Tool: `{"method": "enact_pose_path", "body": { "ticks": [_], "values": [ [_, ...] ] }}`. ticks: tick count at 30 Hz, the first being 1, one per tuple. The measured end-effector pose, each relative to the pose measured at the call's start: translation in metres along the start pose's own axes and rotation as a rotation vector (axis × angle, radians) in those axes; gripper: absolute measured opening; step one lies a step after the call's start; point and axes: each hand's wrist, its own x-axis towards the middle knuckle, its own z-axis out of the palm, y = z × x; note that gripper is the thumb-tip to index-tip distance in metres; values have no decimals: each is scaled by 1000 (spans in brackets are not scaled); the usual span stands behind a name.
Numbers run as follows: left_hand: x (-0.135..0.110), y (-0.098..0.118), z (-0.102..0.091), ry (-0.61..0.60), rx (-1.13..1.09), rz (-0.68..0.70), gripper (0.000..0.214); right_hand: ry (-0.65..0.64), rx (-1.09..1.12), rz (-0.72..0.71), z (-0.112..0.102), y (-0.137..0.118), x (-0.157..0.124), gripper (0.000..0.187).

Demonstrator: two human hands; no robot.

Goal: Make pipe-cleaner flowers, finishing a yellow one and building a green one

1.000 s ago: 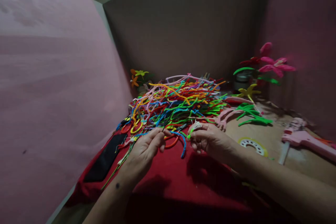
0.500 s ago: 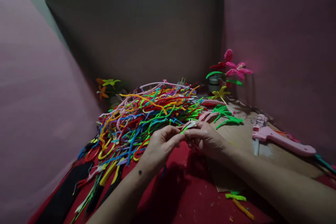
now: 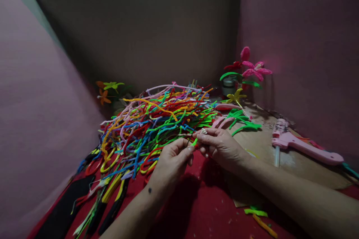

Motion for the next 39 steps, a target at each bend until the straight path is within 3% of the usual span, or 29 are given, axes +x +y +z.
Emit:
{"method": "enact_pose_path", "body": {
  "ticks": [5, 10, 14, 18, 24, 27, 30, 35, 39],
  "values": [
    [-3, 5, -3, -14, -8, 23, 26, 1, 20, 13, 0, -1, 2, 14],
    [-6, 1, -6, 79, 178, 73, 24, -6, -12, 8, 0, -2, -1, 14],
    [-7, -4, -7, 114, 328, 202, 23, 7, -56, -6, 2, -4, -3, 15],
    [-8, -6, -9, 100, 450, 282, 24, 31, -73, -13, 4, -5, -4, 17],
    [-8, -8, -11, 61, 504, 279, 23, 37, -120, -24, 4, -5, -6, 15],
    [-8, -5, -10, 33, 436, 234, 22, 35, -176, -47, 5, -5, -8, 18],
    [-9, 1, -9, 14, 221, 116, 28, 41, -184, -59, 5, -5, -9, 20],
    [-6, 4, -18, -65, -238, -22, 29, 124, -74, 4, 2, -5, -6, 17],
    [2, -4, -30, -159, -344, -57, 21, 175, 44, 50, -3, -5, -1, 15]
  ]
}}
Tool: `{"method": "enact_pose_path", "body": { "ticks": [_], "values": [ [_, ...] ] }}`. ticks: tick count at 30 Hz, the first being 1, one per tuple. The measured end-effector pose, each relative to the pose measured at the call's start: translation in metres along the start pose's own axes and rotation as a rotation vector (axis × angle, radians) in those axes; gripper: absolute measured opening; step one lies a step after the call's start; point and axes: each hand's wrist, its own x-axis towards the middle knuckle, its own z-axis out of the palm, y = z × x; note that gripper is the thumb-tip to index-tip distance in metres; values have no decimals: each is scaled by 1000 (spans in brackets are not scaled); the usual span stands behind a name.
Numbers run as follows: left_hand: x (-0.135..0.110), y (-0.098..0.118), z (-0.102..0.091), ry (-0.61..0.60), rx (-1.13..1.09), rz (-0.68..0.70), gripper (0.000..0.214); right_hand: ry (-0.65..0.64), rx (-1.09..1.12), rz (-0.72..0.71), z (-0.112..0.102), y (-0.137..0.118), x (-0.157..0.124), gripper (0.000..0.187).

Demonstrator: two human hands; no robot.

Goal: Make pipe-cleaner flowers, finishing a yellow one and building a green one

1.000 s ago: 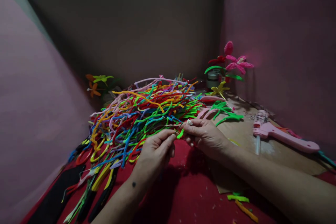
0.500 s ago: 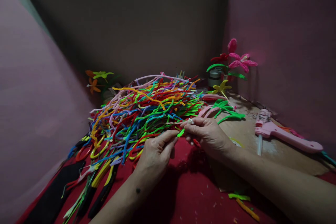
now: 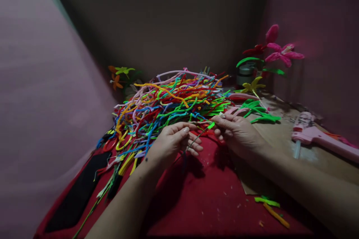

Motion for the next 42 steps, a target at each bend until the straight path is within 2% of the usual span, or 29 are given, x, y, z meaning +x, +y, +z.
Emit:
{"method": "enact_pose_path", "body": {
  "ticks": [6, 16, 19, 25, 28, 31, 34, 37, 42],
  "values": [
    [6, -5, -9, -61, -19, -21, 20, 51, 74, 29, -5, 0, 4, 15],
    [5, -7, -8, -136, -11, -59, 18, 33, 42, 56, -5, 1, 4, 14],
    [3, -6, -6, -119, 61, -54, 22, 5, -18, 50, -2, 2, 1, 16],
    [-6, -2, 12, -63, 329, 28, 27, -108, -221, -81, 5, 3, -8, 18],
    [-7, -8, 22, 33, 616, 162, 26, -105, -299, -125, 7, 4, -12, 22],
    [-5, -19, 27, 191, 1039, 433, 24, -101, -344, -163, 8, 4, -15, 22],
    [-4, -28, 26, 250, 1310, 634, 19, -123, -371, -173, 9, 5, -17, 22],
    [-5, -28, 24, 256, 1365, 737, 21, -145, -357, -181, 9, 6, -16, 17],
    [-9, -19, 23, 296, 1275, 740, 16, -215, -258, -154, 9, 7, -16, 15]
  ]
}}
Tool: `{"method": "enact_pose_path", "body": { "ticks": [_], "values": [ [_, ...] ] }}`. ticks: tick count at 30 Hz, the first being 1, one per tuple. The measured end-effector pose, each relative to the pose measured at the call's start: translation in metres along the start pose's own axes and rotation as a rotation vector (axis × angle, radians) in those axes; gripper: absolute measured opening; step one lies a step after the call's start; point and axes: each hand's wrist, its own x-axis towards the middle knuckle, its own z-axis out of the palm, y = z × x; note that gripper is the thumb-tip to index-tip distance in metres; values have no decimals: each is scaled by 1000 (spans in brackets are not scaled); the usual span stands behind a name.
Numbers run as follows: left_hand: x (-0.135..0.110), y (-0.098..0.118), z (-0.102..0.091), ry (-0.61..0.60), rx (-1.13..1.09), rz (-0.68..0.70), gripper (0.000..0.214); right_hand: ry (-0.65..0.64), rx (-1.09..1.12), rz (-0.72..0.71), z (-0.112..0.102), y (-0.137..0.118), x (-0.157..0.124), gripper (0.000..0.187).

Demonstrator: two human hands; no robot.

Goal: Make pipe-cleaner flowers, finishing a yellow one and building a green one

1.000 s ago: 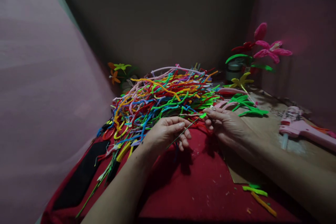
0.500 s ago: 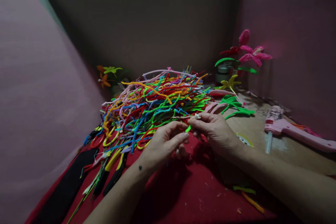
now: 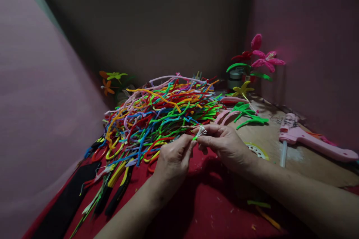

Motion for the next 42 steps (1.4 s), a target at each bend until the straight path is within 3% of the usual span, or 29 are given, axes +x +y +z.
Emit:
{"method": "enact_pose_path", "body": {
  "ticks": [6, 14, 20, 26, 35, 42],
  "values": [
    [-1, 0, 2, 32, 47, 72, 14, -16, 13, -2, 0, 0, 0, 10],
    [-3, -2, 2, -34, 65, -16, 20, 2, -50, -4, 0, -4, -1, 12],
    [-1, -1, 3, -41, 13, -9, 19, 18, -74, -8, 2, -6, -2, 15],
    [2, 6, 2, -59, -161, -156, 12, 31, -74, -17, 0, -4, -1, 13],
    [3, 8, -4, -32, -221, -191, 13, -89, 166, 59, -5, -2, 4, 8],
    [1, 9, -2, 23, -251, -175, 13, -82, 151, 16, -5, -3, 4, 7]
  ]
}}
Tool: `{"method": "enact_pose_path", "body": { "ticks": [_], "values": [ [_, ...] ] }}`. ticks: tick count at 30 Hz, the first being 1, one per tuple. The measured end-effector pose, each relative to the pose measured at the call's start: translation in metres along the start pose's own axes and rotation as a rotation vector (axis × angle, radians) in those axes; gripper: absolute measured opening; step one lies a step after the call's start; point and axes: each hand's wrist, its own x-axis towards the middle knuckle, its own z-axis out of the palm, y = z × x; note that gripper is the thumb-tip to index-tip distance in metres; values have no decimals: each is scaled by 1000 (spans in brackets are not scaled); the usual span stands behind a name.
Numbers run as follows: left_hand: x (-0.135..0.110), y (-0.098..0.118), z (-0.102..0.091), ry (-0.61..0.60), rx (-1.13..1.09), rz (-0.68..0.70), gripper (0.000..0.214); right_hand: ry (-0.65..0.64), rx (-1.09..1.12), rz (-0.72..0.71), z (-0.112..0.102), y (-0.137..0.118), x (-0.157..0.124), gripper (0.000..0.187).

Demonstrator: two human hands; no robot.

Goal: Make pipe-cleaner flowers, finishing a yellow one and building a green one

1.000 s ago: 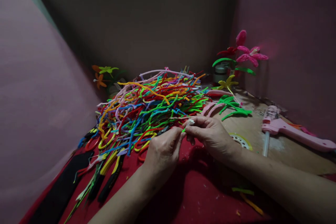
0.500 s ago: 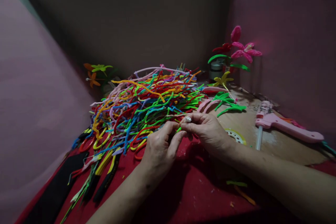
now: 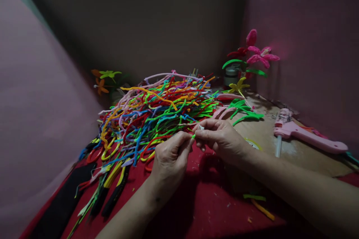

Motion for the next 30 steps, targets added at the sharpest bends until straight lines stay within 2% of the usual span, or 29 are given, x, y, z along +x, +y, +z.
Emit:
{"method": "enact_pose_path", "body": {
  "ticks": [7, 16, 24, 30],
  "values": [
    [-3, -1, 0, 21, 8, 44, 13, -11, -24, 33, -1, 0, 0, 8],
    [0, -1, 3, 23, 23, 92, 7, 43, -183, -15, 6, -7, -4, 14],
    [0, 3, 0, -12, -21, 8, 11, -3, -33, -25, 4, -3, -5, 12],
    [-2, 0, 1, 30, 7, 61, 10, 4, -13, -10, 4, -5, -3, 13]
  ]
}}
